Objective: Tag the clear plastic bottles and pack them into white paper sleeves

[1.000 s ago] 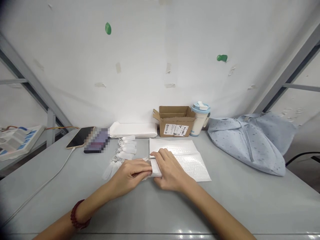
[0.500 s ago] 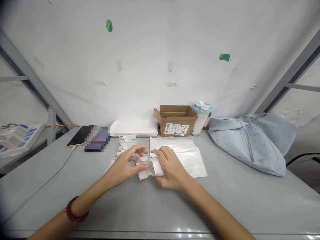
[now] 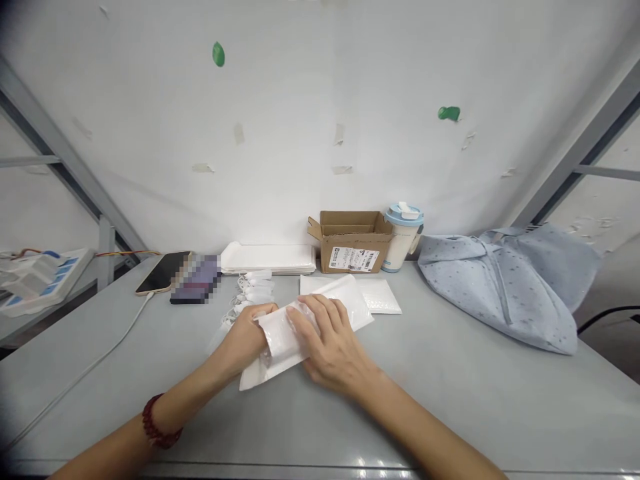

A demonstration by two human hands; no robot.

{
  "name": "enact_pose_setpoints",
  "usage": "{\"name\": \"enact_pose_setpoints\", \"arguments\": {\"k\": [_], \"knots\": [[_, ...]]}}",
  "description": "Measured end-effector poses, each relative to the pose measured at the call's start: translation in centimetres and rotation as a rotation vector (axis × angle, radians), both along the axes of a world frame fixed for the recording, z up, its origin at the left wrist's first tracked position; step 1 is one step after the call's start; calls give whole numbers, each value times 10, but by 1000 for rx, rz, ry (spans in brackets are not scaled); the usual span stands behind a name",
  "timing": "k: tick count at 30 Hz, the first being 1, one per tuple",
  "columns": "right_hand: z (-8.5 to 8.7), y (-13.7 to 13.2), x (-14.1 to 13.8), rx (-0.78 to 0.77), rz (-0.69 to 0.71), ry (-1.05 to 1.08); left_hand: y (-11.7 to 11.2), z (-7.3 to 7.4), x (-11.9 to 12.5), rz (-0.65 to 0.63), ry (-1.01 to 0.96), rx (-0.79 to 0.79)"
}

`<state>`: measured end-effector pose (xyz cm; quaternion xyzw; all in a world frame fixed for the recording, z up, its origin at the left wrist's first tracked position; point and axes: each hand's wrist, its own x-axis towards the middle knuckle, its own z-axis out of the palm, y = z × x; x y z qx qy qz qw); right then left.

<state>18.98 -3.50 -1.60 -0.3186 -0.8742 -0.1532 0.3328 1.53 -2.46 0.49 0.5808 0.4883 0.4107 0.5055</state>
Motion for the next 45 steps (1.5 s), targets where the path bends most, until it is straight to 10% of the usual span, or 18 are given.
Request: {"name": "enact_pose_setpoints", "arguments": {"k": [10, 22, 26, 34, 45], "knots": [[1, 1, 0, 119, -163, 46, 1, 8, -6, -152, -439, -253], [3, 7, 5, 219, -63, 73, -10, -1, -6, -107, 365, 794], [6, 5, 7, 244, -35, 51, -5, -11, -3, -147, 510, 894], [19, 2, 9, 273, -154, 155, -9, -9, 8, -148, 198, 254], [-16, 30, 14, -286, -156, 5, -13, -27, 24, -284, -17, -340]]}}
